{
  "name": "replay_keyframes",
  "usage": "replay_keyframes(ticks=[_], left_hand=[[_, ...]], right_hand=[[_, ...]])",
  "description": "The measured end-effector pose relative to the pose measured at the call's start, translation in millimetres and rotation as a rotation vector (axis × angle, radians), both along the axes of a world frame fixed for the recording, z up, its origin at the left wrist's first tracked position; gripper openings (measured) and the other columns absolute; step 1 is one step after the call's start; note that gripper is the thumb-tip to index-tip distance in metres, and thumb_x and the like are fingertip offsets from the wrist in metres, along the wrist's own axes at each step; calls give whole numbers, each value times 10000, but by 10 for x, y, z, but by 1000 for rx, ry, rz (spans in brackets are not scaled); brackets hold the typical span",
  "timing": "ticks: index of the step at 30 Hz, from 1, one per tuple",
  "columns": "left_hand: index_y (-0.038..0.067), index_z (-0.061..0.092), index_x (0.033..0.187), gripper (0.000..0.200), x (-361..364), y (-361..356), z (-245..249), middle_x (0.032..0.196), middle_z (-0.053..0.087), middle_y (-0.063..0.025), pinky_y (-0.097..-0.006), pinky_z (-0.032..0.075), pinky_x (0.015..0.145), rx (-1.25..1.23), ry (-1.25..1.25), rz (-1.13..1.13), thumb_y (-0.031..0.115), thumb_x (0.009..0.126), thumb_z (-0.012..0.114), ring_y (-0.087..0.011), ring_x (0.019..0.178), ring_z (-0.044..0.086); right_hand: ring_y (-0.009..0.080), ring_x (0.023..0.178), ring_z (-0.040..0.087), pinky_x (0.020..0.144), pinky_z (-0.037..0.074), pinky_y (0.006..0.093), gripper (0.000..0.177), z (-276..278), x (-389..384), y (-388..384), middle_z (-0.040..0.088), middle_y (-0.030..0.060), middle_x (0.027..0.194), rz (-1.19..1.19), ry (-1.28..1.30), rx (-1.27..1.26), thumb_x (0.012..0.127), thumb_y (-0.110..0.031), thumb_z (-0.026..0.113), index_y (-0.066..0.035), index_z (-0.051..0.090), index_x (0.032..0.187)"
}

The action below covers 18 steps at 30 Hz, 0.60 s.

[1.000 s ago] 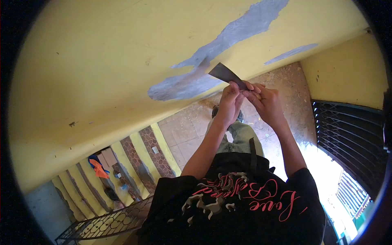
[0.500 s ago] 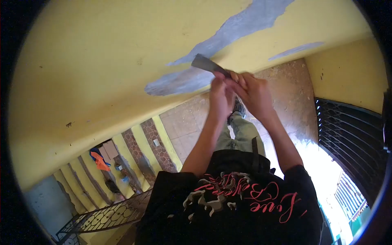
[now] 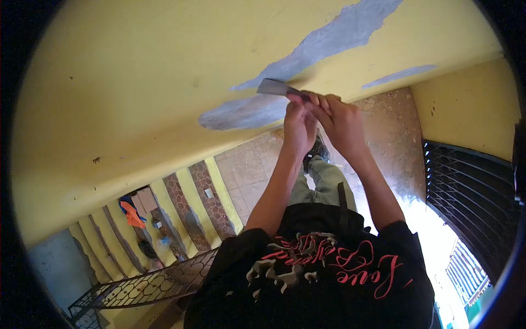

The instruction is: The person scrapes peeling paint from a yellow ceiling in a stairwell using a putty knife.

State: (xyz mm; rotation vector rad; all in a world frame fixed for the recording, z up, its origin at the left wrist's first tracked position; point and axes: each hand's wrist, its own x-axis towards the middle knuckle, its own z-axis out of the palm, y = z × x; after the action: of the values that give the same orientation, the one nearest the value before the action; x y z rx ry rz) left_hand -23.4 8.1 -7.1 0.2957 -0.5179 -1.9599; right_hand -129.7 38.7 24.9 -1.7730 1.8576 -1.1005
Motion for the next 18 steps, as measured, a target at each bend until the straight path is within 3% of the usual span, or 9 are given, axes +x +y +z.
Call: replay_keyframes(ticks=[3,5,6,9,10,13,18], left_hand=[[52,485,844,174,21,54,-62,816,542,-89,-348,444,833,49,-128,-4,204,918,444,-238,870,554],[41,489,833,134,-5,-48,-123,786,522,-87,-346,446,816,72,-146,79,158,890,460,-238,862,551],[45,488,832,117,39,-75,76,785,520,-85,-348,443,792,80,-98,139,145,886,462,-239,862,549],[55,492,834,111,108,91,-84,795,524,-82,-345,441,790,79,-170,-15,145,892,463,-236,857,549],[59,499,836,121,23,147,-55,818,537,-86,-348,446,806,156,-43,-96,149,904,455,-239,852,551],[58,505,844,146,-44,-20,-86,842,551,-89,-349,448,816,35,-53,23,176,913,455,-235,848,552],[54,503,854,172,-10,128,-117,841,554,-86,-343,441,827,89,-29,-65,207,915,454,-225,854,550]], right_hand=[[347,584,588,524,453,418,272,25,-147,170,562,138,646,29,-110,115,810,-252,673,-36,534,723],[351,547,576,501,442,418,297,-108,72,-58,547,141,609,-46,-48,-16,802,-284,685,-41,537,714],[355,547,576,499,443,420,296,-54,98,-106,547,145,603,-10,-41,-33,805,-285,682,-43,538,716],[361,551,576,498,444,422,292,-10,31,196,550,154,601,13,-96,20,809,-287,678,-47,538,716],[363,554,577,498,444,422,290,15,-48,185,554,158,604,37,-124,32,810,-286,677,-51,538,714],[360,545,575,494,443,418,296,4,13,14,555,158,603,-54,9,61,806,-280,684,-49,528,705],[359,552,576,494,437,423,293,-31,-44,165,543,159,594,9,-75,135,810,-264,678,-44,516,703]])
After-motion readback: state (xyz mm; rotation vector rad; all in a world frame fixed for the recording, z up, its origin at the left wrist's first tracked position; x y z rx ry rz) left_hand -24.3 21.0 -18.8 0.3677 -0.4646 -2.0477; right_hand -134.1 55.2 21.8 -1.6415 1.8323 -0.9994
